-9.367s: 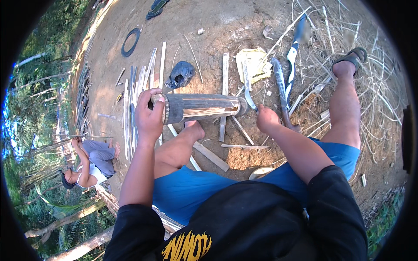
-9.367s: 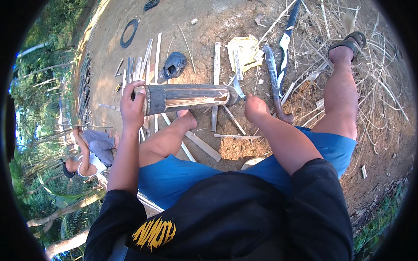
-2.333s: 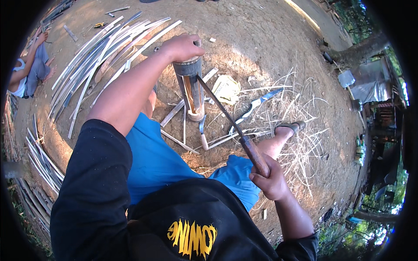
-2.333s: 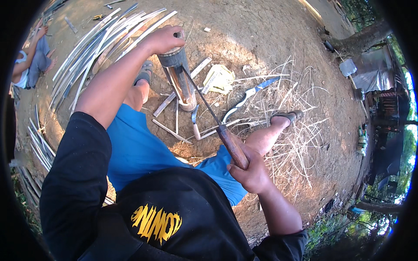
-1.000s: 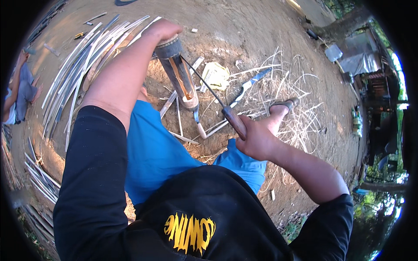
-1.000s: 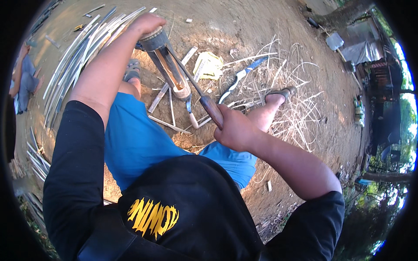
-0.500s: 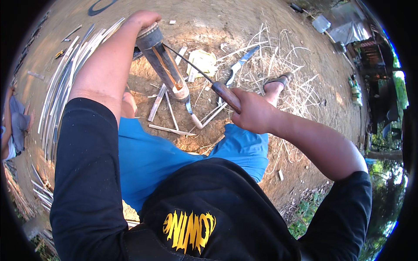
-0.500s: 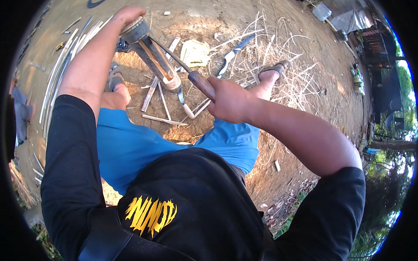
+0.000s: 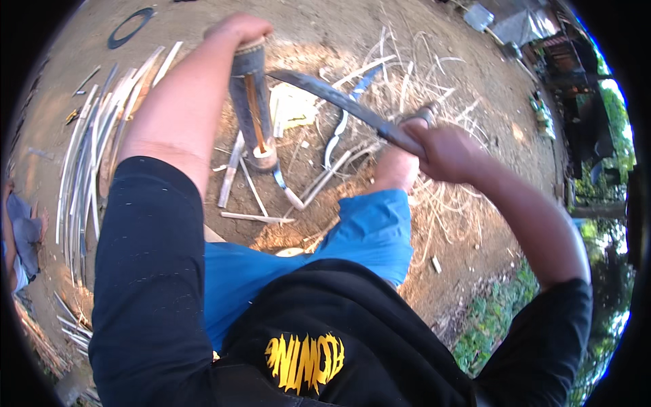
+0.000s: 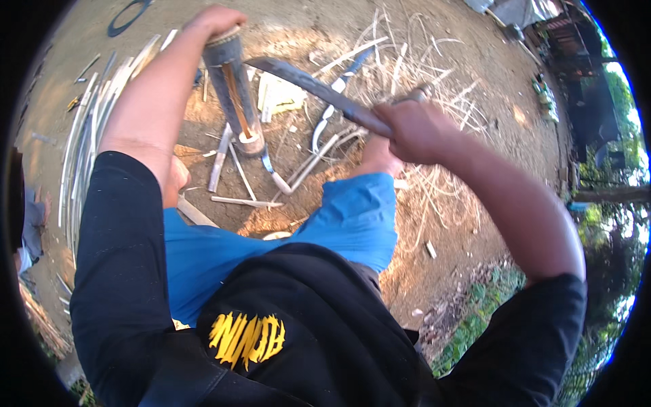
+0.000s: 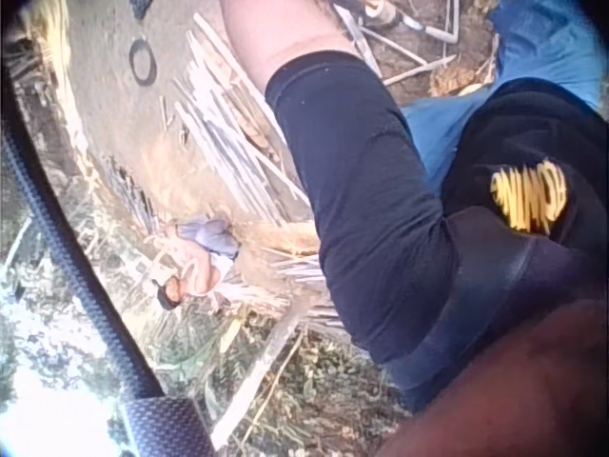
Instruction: The person carves and strips a bamboo section using a small knife and a large blade, removing internal fibers and thinning the material.
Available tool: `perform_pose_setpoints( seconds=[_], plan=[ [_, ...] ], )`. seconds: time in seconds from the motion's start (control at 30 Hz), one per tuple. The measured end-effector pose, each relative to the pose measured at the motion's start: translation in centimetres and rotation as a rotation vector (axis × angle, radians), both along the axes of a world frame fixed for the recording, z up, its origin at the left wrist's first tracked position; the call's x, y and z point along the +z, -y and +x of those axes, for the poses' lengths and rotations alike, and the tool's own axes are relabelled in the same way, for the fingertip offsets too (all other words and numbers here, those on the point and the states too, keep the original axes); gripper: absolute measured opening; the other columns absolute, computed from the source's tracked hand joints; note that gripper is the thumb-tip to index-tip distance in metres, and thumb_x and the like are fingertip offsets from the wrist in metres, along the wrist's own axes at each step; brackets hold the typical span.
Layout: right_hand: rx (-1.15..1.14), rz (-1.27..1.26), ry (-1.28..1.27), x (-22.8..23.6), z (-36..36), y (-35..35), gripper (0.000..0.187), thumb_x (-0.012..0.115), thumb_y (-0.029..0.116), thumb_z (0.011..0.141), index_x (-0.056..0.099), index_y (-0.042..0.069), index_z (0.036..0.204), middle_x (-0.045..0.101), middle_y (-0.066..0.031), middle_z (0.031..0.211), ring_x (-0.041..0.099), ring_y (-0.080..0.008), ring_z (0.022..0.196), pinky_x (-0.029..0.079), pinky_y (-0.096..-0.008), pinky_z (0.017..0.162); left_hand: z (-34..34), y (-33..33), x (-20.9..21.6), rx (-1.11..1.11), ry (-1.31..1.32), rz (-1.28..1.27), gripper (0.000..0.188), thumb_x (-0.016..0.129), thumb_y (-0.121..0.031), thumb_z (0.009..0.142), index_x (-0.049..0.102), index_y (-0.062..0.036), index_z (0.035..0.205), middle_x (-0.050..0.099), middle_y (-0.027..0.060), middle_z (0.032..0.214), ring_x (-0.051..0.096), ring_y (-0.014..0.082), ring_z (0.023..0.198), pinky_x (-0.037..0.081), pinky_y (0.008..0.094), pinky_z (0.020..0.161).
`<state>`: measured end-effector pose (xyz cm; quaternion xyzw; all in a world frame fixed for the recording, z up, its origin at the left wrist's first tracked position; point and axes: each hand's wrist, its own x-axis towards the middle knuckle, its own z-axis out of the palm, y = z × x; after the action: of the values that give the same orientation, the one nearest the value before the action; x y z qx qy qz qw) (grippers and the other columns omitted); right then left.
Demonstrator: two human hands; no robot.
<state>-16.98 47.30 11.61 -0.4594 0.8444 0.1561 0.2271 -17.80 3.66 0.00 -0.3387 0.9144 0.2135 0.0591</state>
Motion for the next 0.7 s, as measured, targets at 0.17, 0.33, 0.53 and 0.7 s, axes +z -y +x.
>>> perform_pose_setpoints(
  seconds=[0.17, 0.33, 0.53, 0.7],
  plan=[
    [-0.444, -0.45, 0.574, -6.7, 4.3, -7.6, 0.063, 0.07, 0.015, 0.074, 0.057, 0.007, 0.135, 0.063, -0.0102, 0.081, 0.065, -0.0251, 0.079, 0.051, -0.0397, 0.073, 2.9, 7.6, -3.3, -0.26, -0.174, 0.056, 0.036, 0.064, -0.036, 0.085, 0.073, -0.0082, 0.106, 0.073, 0.0168, 0.116, 0.067, 0.0297, 0.1, 0.05, 0.0377, 0.09],
    [-0.819, -0.583, 1.11, -14.4, 7.4, -5.3, 0.054, 0.069, 0.015, 0.077, 0.059, -0.002, 0.127, 0.057, -0.0038, 0.075, 0.057, -0.0139, 0.073, 0.047, -0.0314, 0.069, 12.1, 10.7, -3.5, -0.231, -0.37, 0.314, 0.044, 0.069, -0.036, 0.084, 0.074, -0.0102, 0.119, 0.074, 0.0074, 0.117, 0.066, 0.0213, 0.103, 0.046, 0.0329, 0.096],
    [-0.821, -0.609, 0.989, -22.4, 6.8, 2.8, 0.029, 0.07, 0.022, 0.077, 0.059, -0.002, 0.088, 0.061, -0.0081, 0.072, 0.059, -0.0185, 0.068, 0.047, -0.0343, 0.065, 16.9, 7.4, -0.9, -0.167, -0.367, 0.301, 0.054, 0.067, -0.028, 0.088, 0.064, -0.0163, 0.14, 0.067, 0.0092, 0.119, 0.059, 0.0161, 0.109, 0.042, 0.0294, 0.1],
    [-0.729, -0.666, 1.116, -19.8, 7.6, 2.4, 0.038, 0.069, 0.019, 0.078, 0.061, -0.005, 0.106, 0.059, -0.0061, 0.08, 0.055, -0.0166, 0.074, 0.046, -0.0319, 0.071, 19.2, 6.1, -1.2, -0.035, -0.401, 0.266, 0.057, 0.07, -0.03, 0.087, 0.063, -0.0131, 0.141, 0.066, 0.0143, 0.131, 0.059, 0.0212, 0.121, 0.037, 0.0307, 0.109]
  ],
)
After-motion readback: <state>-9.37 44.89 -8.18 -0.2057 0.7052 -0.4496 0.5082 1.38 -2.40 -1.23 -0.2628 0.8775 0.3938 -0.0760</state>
